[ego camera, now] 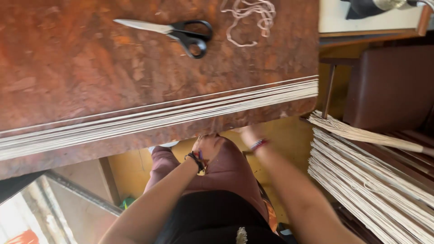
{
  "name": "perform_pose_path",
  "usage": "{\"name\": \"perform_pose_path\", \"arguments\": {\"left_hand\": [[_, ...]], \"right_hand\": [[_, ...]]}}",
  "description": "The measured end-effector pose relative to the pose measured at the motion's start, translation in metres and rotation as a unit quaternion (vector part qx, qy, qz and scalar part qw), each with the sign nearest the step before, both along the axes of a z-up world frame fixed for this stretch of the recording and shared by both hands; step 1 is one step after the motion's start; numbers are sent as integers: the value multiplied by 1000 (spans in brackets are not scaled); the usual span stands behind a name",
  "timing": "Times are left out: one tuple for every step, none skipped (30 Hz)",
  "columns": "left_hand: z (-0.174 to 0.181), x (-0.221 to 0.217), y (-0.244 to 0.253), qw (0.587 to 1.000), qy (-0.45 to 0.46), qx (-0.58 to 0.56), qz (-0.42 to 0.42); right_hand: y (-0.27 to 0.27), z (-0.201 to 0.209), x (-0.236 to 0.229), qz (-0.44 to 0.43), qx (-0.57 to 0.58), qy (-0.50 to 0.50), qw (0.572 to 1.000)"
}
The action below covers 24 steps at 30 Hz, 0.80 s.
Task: Measuring lengths of cord against a table, cutting them with scissors, and tying them onto a wooden frame to create a woven structure.
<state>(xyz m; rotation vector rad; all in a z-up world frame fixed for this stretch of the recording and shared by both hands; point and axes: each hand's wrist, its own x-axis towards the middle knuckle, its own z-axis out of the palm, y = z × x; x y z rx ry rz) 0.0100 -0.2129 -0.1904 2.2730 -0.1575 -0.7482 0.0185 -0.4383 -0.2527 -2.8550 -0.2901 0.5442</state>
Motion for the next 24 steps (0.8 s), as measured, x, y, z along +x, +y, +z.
{"name": "perform_pose_path", "arguments": {"left_hand": [[-8, -2, 12, 1000, -1, 2, 6], [-16, -5, 25, 1000, 20, -13, 16], [-23, -8, 39, 998, 41, -28, 27], [-9, -4, 53, 998, 39, -27, 34], [6, -2, 69, 993, 76, -84, 38], [22, 0, 86, 983, 112, -140, 42], [25, -2, 107, 983, 109, -139, 51], [29, -4, 130, 962, 178, -187, 86], [33, -6, 154, 933, 245, -234, 119], [51, -10, 181, 933, 241, -233, 128], [67, -11, 208, 864, 299, -286, 288], [83, -14, 235, 762, 344, -332, 437], [69, -24, 266, 759, 338, -333, 446], [54, -35, 297, 670, 335, -343, 567], [40, -47, 329, 566, 322, -347, 675], [28, -56, 370, 559, 313, -348, 684], [16, -65, 411, 543, 302, -312, 719], [4, -74, 451, 524, 291, -275, 752], [5, -77, 491, 516, 283, -276, 760], [6, -81, 531, 602, 258, -204, 728], [7, -87, 568, 678, 233, -126, 685], [7, -71, 590, 671, 229, -126, 694], [5, -52, 612, 495, 206, -255, 805], [4, -33, 634, 289, 169, -370, 867]], "right_hand": [[37, 7, -10, 6, 2, -1, 1000], [76, 14, -22, 99, -34, 40, 994], [114, 21, -34, 193, -71, 79, 975], [139, 22, -47, 200, -71, 76, 974], [164, 23, -61, 197, -47, 70, 977], [189, 25, -76, 195, -23, 63, 979], [209, 24, -85, 204, -22, 61, 977], [229, 24, -94, 197, 14, 52, 979], [250, 23, -103, 191, 52, 43, 979], [264, 21, -107, 200, 54, 41, 977], [278, 18, -108, 244, 54, 81, 965], [293, 14, -109, 287, 52, 121, 949], [308, 44, -93, 298, 55, 120, 945], [324, 74, -77, 285, 58, 137, 947], [341, 103, -61, 274, 63, 154, 947], [357, 116, -54, 287, 67, 153, 943], [371, 129, -47, 284, 78, 187, 937], [386, 141, -39, 281, 89, 221, 930], [400, 153, -33, 293, 91, 220, 926], [413, 165, -27, 292, 112, 231, 921], [425, 177, -22, 290, 133, 243, 916], [436, 187, -20, 301, 134, 244, 912], [447, 196, -17, 296, 150, 253, 909], [456, 205, -13, 292, 165, 262, 905]]}}
